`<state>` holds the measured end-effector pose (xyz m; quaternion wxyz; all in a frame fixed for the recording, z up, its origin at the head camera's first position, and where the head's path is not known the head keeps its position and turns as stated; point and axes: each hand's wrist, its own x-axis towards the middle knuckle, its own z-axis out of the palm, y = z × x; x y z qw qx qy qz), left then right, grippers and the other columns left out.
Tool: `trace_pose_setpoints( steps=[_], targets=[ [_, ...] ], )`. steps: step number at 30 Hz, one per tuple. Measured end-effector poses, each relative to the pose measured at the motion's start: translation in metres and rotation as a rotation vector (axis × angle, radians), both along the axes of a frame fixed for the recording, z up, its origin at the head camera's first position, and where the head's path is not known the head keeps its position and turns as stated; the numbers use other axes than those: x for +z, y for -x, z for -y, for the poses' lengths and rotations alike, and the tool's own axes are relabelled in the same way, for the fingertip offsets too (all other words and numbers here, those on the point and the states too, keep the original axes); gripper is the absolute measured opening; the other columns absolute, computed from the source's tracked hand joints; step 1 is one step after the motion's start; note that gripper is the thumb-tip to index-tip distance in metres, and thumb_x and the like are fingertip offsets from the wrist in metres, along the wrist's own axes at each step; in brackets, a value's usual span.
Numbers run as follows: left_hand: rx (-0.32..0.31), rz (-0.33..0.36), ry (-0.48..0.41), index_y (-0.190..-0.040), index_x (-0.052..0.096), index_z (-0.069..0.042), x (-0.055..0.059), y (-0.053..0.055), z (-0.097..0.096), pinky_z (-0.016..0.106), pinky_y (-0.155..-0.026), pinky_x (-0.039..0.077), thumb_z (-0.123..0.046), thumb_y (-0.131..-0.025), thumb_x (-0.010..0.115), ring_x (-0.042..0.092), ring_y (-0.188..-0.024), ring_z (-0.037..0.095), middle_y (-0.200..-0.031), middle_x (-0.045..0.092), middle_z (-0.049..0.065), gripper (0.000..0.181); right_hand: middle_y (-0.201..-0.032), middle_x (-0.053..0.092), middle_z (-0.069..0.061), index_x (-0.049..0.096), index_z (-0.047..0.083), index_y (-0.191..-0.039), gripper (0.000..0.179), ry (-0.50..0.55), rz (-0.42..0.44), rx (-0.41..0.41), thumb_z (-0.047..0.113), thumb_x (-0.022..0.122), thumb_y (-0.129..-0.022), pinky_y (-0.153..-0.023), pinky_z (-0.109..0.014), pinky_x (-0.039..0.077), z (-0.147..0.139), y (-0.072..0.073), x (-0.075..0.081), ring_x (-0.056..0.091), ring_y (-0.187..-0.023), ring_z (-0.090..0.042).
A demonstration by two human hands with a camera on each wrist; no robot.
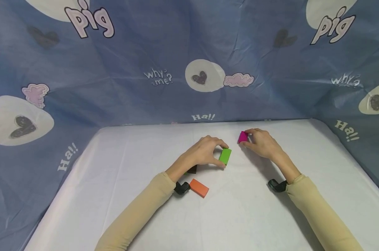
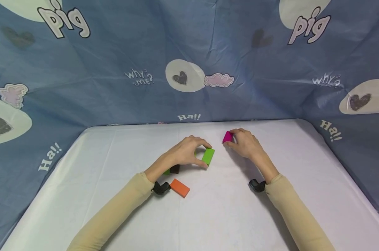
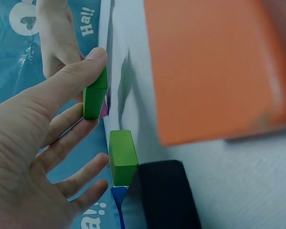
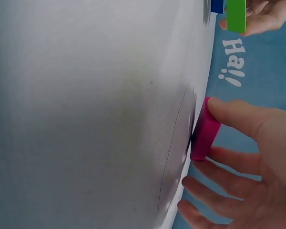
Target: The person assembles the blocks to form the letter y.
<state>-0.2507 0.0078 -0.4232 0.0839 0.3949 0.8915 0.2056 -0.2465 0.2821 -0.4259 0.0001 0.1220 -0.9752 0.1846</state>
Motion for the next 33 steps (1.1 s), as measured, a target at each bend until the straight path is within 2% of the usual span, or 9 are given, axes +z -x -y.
trace_pose_setpoints(
  steps=[14,19,23,29,33],
  targets=[
    [-0.007,0.0,0.003,-0.142,0.07,-0.023,0.0,0.0,-0.002,0.037,-0.107,0.05,-0.047,-0.082,0.094,0.064,-0.12,0.021,-0.137,0.075,-0.005,0.069,-0.134,0.071,-0.026,0.061,-0.008,-0.144,0.063,0.005,0.019,-0.006,0.03,0.079,-0.097,-0.089,-0.049,0.054,-0.001,-0.002,-0.002,0.06,-0.103,-0.031],
    [-0.011,0.002,0.0,-0.143,0.07,-0.022,0.001,0.003,-0.005,0.037,-0.11,0.05,-0.046,-0.082,0.094,0.065,-0.123,0.019,-0.137,0.075,-0.005,0.069,-0.129,0.072,-0.024,0.061,-0.007,-0.144,0.062,0.011,0.015,-0.002,0.029,0.079,-0.097,-0.087,-0.046,0.052,-0.002,-0.002,-0.003,0.059,-0.1,-0.03],
    [-0.02,0.004,0.002,-0.142,0.07,-0.021,0.001,0.007,-0.008,0.036,-0.11,0.05,-0.046,-0.083,0.094,0.066,-0.123,0.018,-0.136,0.075,-0.005,0.069,-0.13,0.071,-0.025,0.061,-0.008,-0.144,0.06,0.026,0.01,0.006,0.027,0.079,-0.098,-0.09,-0.05,0.053,-0.004,-0.003,-0.003,0.06,-0.101,-0.031],
    [-0.013,0.017,-0.005,-0.141,0.069,-0.021,0.001,0.011,-0.015,0.036,-0.112,0.05,-0.046,-0.082,0.094,0.066,-0.125,0.018,-0.135,0.075,-0.005,0.069,-0.137,0.068,-0.029,0.058,-0.008,-0.147,0.062,0.051,0.011,0.007,0.026,0.077,-0.099,-0.104,-0.059,0.053,-0.006,-0.003,-0.002,0.065,-0.115,-0.039],
    [-0.032,0.008,-0.012,-0.141,0.07,-0.02,-0.002,0.014,-0.021,0.036,-0.117,0.047,-0.046,-0.083,0.094,0.067,-0.126,0.016,-0.135,0.076,-0.004,0.068,-0.143,0.065,-0.031,0.057,-0.007,-0.148,0.059,0.057,0.017,0.008,0.026,0.073,-0.102,-0.112,-0.064,0.049,-0.006,-0.003,-0.001,0.063,-0.13,-0.046]
  ],
)
